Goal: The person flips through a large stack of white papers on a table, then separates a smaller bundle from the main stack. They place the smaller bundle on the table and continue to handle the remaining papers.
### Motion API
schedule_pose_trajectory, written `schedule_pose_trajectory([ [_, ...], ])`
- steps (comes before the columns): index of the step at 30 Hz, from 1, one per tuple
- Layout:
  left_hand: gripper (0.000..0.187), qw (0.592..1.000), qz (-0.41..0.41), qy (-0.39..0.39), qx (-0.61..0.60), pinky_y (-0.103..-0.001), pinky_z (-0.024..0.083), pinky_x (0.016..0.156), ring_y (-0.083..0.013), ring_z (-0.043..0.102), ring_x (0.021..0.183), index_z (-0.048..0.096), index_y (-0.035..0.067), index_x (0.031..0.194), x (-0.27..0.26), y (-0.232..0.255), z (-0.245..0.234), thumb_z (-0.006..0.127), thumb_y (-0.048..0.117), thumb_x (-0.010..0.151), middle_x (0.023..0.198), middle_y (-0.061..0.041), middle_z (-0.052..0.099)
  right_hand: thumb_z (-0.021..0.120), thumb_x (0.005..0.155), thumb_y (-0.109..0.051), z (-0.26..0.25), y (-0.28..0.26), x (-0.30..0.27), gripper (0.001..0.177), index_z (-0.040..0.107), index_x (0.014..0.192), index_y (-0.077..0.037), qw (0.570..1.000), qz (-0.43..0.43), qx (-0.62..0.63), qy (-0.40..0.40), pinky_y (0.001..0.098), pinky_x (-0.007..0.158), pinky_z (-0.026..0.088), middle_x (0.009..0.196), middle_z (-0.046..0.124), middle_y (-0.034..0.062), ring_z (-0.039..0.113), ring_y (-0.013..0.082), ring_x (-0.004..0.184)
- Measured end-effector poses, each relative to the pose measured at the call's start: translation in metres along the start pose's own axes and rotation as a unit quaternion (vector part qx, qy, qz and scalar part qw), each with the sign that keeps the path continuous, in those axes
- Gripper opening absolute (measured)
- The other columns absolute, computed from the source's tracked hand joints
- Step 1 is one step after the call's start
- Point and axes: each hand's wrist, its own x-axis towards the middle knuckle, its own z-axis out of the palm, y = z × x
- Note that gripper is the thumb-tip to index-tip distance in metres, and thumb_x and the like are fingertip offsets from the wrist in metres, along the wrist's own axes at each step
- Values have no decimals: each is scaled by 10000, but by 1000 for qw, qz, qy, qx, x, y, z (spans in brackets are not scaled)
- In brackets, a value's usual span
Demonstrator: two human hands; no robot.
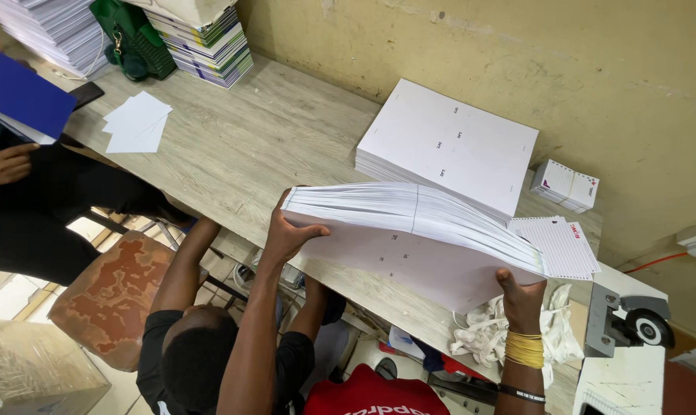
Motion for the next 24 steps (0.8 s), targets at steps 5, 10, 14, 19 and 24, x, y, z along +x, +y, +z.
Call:
schedule_pose_trajectory([
  [5, 1009, 1000, 5, 4, -2, -509, 439, 1159, -200, 585, 1269, 660, 69, 1401, -4, -1, 2, 1130, 232, 522, 1262, -146, 738, 813, 887, -291, 2, -11, -2, 967, 360, 1690, 0, 1000, 11, 9, 3, 610, 1252, 325, 1490, 547, 198, 441, 298, 1388],
  [10, 1019, 1000, 10, -5, 1, -524, 430, 1164, -219, 592, 1276, 638, 55, 1409, -8, 5, 9, 1123, 262, 537, 1269, -154, 730, 795, 919, -306, 11, -45, 4, 921, 375, 1681, -5, 1000, 7, 5, -2, 601, 1234, 339, 1502, 549, 189, 427, 291, 1394],
  [14, 969, 1000, 8, 17, 2, -496, 437, 1144, -205, 614, 1226, 661, 66, 1382, -11, 1, 13, 1123, 254, 552, 1221, -131, 735, 804, 913, -252, 12, -45, 1, 878, 417, 1661, -4, 1000, 12, 17, 7, 577, 1228, 351, 1467, 582, 169, 469, 280, 1363],
  [19, 971, 1000, 0, 19, 8, -506, 435, 1143, -219, 619, 1230, 661, 57, 1385, -13, -5, 14, 1122, 264, 556, 1225, -147, 737, 802, 917, -236, 11, -37, 4, 851, 439, 1652, -7, 1000, 14, 18, 3, 575, 1217, 360, 1466, 587, 163, 457, 276, 1368],
  [24, 893, 1000, -1, 20, 14, -511, 436, 1127, -227, 611, 1250, 686, 73, 1392, -6, -5, 10, 1099, 213, 613, 1237, -137, 746, 796, 919, -218, 8, -38, 4, 836, 443, 1648, -7, 1000, 25, 17, -1, 593, 1213, 370, 1444, 598, 183, 494, 312, 1359],
])
